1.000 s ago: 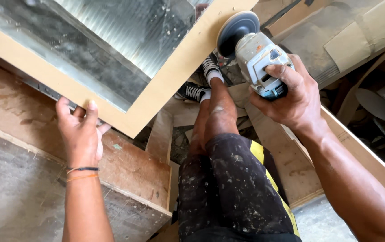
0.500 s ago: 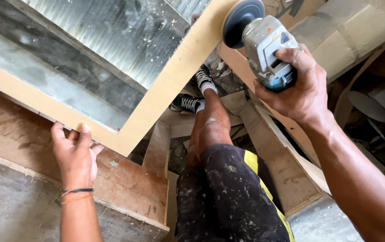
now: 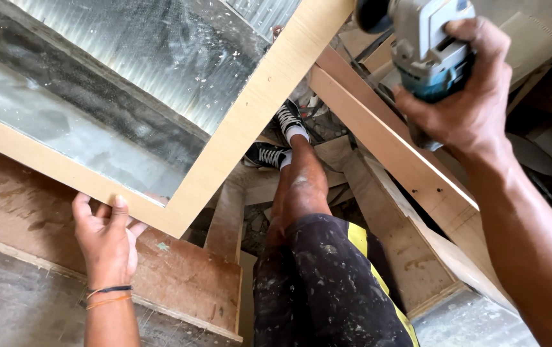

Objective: The person uses a metal file to scrape the edges of a wooden frame and then sands it with a power sander. They rotate the frame to sand all sides before lifting it up.

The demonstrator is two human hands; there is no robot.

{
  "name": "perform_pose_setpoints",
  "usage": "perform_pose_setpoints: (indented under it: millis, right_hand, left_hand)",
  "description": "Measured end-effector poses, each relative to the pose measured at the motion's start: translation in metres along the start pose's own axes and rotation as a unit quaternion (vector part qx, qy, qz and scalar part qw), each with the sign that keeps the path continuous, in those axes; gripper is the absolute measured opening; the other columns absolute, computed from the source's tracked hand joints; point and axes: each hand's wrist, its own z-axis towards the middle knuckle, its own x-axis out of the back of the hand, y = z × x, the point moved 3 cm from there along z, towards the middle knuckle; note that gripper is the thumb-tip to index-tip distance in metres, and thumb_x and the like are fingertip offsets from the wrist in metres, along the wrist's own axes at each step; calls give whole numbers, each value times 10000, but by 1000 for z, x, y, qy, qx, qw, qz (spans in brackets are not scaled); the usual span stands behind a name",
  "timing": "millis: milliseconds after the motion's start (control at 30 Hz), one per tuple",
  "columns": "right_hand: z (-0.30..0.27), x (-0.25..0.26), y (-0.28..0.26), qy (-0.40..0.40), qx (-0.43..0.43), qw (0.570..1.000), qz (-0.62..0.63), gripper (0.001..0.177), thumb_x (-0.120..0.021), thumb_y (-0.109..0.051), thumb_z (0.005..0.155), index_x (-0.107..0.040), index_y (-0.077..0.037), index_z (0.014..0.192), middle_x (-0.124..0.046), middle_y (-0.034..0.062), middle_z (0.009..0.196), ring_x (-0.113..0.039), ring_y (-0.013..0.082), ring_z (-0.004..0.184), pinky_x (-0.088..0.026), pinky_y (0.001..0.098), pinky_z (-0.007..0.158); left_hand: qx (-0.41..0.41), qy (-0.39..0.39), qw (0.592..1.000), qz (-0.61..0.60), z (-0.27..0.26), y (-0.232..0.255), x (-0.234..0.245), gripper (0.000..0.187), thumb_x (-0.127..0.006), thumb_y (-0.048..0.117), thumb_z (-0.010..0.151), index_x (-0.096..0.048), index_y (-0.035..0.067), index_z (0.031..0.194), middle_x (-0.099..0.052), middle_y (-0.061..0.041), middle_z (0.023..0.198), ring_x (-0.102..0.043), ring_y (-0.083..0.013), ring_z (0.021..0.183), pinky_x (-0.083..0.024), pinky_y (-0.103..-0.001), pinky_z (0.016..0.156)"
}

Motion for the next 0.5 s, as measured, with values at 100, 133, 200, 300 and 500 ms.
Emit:
perform_pose_setpoints:
  millis: [100,133,200,300,500]
  right_hand:
    - [10,10,10,17,7,1000,-6,756,-800,66,1018,-275,-200,1492,-583,191,1300,-663,245,1098,-635,341,932]
    - [14,10,6,18,6,1000,-6,756,-800,66,1018,-275,-200,1492,-583,191,1300,-663,245,1098,-635,341,932]
    - [23,12,-3,51,36,997,-53,797,-812,66,919,-291,-177,1470,-532,236,1276,-623,285,1101,-633,390,893]
    - [12,1,-10,36,45,997,-53,803,-827,26,880,-313,-170,1465,-558,220,1271,-644,298,1128,-642,408,866]
    - [-22,-28,-27,-59,-30,992,-103,835,-919,-152,789,-381,-252,1420,-628,226,1241,-705,341,1026,-614,400,767]
  left_hand:
    - [9,9,1000,14,-1,5,-3,584,-557,39,1055,-258,109,1551,-516,-172,1389,-604,-296,1232,-555,-632,970]
    - [9,8,1000,14,-1,5,-4,584,-557,39,1055,-258,109,1551,-516,-172,1389,-604,-296,1232,-555,-632,970]
    - [14,15,1000,21,-1,6,-6,579,-553,44,1054,-260,103,1549,-506,-181,1399,-608,-304,1240,-536,-627,957]
    - [10,16,1000,21,0,6,-5,572,-551,40,1053,-266,99,1546,-506,-179,1411,-603,-299,1246,-533,-628,959]
    - [7,15,999,27,2,0,0,547,-542,6,1045,-282,89,1519,-530,-166,1380,-607,-299,1195,-563,-650,979]
